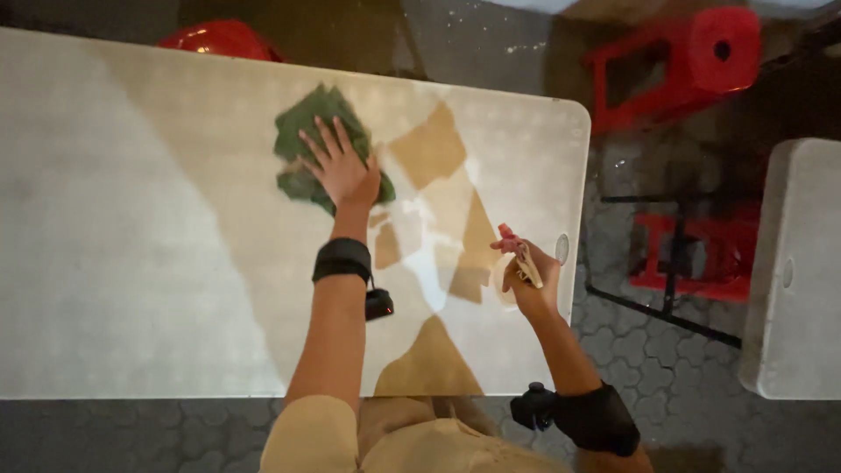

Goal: Spray and wipe a table clean using a spray bottle and a cloth.

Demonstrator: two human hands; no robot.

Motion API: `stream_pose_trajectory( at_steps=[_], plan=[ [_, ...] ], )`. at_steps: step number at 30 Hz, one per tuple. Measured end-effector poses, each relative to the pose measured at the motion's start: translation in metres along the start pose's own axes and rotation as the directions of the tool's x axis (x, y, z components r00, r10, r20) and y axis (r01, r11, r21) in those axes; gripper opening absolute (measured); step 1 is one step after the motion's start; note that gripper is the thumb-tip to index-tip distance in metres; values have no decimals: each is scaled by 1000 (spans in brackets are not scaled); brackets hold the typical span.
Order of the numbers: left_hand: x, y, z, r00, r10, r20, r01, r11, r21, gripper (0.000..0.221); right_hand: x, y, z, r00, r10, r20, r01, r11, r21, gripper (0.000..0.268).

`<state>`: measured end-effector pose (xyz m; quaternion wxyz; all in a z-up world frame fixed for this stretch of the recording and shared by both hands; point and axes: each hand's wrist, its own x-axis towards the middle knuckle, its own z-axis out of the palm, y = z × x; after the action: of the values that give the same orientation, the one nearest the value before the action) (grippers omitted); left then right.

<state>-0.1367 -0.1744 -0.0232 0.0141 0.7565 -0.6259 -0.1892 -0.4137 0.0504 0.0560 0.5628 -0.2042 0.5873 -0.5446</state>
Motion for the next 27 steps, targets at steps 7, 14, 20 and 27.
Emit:
stream_pose_trajectory(
  at_steps=[7, 14, 20, 27],
  plan=[
    [77, -11, 24, 854, 519, 35, -515, 834, 198, 97, 9, -31, 19, 964, -238, 123, 266, 896, -355, 44],
    [13, -19, 13, 525, 830, 187, -829, 449, 334, 91, 3, -38, 26, 945, -287, 156, 319, 912, -258, 44],
    [-126, -47, 22, 442, 826, 350, -896, 427, 125, 89, -10, -30, 15, 937, -314, 151, 341, 915, -214, 41],
    [-280, -85, 20, 510, 793, 334, -833, 552, -37, 89, 1, 22, -43, 904, -385, 185, 411, 903, -128, 34]
  ],
)
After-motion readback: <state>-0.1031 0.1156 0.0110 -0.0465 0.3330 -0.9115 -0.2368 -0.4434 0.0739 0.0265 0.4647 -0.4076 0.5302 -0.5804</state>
